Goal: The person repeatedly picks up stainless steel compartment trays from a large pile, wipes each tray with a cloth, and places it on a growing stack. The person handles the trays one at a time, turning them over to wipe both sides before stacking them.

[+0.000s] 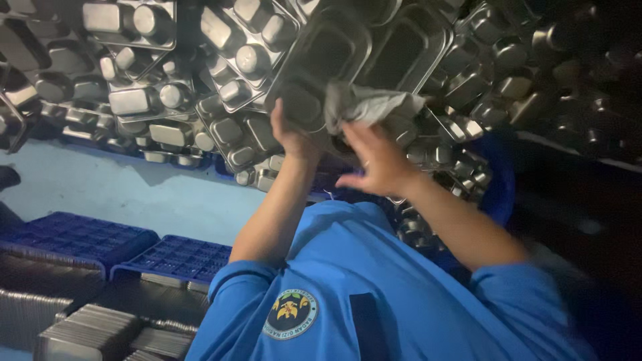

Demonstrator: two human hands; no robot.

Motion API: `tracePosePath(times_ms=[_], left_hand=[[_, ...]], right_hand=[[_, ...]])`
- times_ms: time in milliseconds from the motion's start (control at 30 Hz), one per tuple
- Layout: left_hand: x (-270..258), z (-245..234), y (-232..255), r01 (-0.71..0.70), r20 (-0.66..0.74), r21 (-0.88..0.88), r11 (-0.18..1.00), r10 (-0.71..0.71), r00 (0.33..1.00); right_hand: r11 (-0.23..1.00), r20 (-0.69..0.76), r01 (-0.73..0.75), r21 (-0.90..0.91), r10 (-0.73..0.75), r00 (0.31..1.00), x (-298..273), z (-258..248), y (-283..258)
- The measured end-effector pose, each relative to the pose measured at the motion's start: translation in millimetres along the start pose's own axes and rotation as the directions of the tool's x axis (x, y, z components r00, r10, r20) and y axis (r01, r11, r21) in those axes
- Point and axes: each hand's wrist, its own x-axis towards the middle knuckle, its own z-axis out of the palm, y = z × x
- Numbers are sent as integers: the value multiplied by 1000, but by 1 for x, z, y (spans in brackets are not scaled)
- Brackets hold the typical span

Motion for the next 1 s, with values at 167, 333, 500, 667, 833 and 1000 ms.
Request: tracePosePath(times_ms=[167, 333, 500, 667, 833, 1000], left_hand=[[12, 27, -8, -82, 289, 352, 932, -25, 957], [2, 53, 12, -31, 206, 413, 910, -61, 977], [-4, 65, 21, -194, 223, 421, 886, 106, 969], [0, 59, 20, -496, 502, 832, 248, 42, 864], [8, 45, 24, -233, 324, 689, 686, -5, 946], [-9, 27, 13, 322, 113, 58, 945, -327, 938]], right_hand=[[921, 347, -198, -334, 316, 883, 39, 28, 11], [799, 529, -535, 275, 339, 778, 44, 8, 2], [195, -26, -58, 979, 402, 915, 36, 25, -28], [310, -262, 151, 939, 356, 897, 56, 25, -31], [255, 2, -61, 965, 225, 974, 76, -16, -30], [973, -79, 174, -152, -187, 979, 71, -29, -48]])
